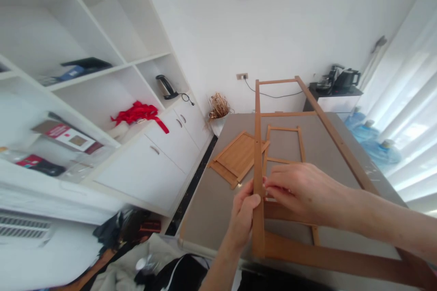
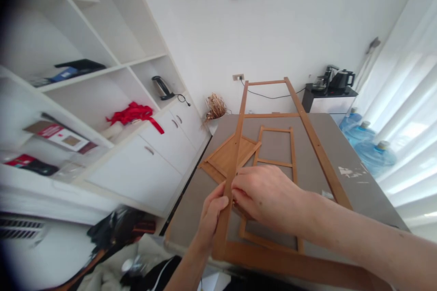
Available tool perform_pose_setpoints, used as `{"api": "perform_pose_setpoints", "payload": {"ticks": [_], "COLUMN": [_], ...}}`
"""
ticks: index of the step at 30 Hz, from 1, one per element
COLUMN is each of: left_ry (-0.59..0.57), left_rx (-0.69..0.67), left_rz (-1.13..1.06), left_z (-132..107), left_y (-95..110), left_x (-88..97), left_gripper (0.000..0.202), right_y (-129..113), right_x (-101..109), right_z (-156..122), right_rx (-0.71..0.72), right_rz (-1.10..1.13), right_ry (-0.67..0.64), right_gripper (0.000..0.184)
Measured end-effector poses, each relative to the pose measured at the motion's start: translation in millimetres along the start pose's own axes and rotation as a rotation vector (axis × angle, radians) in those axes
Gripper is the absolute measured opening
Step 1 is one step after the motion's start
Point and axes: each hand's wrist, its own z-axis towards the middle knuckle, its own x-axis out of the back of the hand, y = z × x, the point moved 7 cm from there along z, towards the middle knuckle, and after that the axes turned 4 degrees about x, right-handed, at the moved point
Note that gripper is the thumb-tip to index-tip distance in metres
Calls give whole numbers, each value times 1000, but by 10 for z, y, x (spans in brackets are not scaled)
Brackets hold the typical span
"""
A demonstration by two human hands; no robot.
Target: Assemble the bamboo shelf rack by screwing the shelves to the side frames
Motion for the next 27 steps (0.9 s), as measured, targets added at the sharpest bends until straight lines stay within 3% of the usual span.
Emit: {"api": "perform_pose_setpoints", "payload": {"ticks": [8, 19, 27], "left_ry": [-60, -219, -212], "left_rx": [-19, -79, -106], "left_rz": [13, -36, 53], "left_z": [-1, 35, 23], "left_y": [-8, -18, 23], "left_x": [1, -33, 40], "left_gripper": [42, 54, 49], "right_y": [-57, 7, -95], "right_x": [-122, -270, -229], "right_z": [139, 108, 78], "right_rx": [59, 85, 159], "right_rz": [-81, -47, 6], "right_ry": [-17, 58, 89], "right_gripper": [27, 29, 26]}}
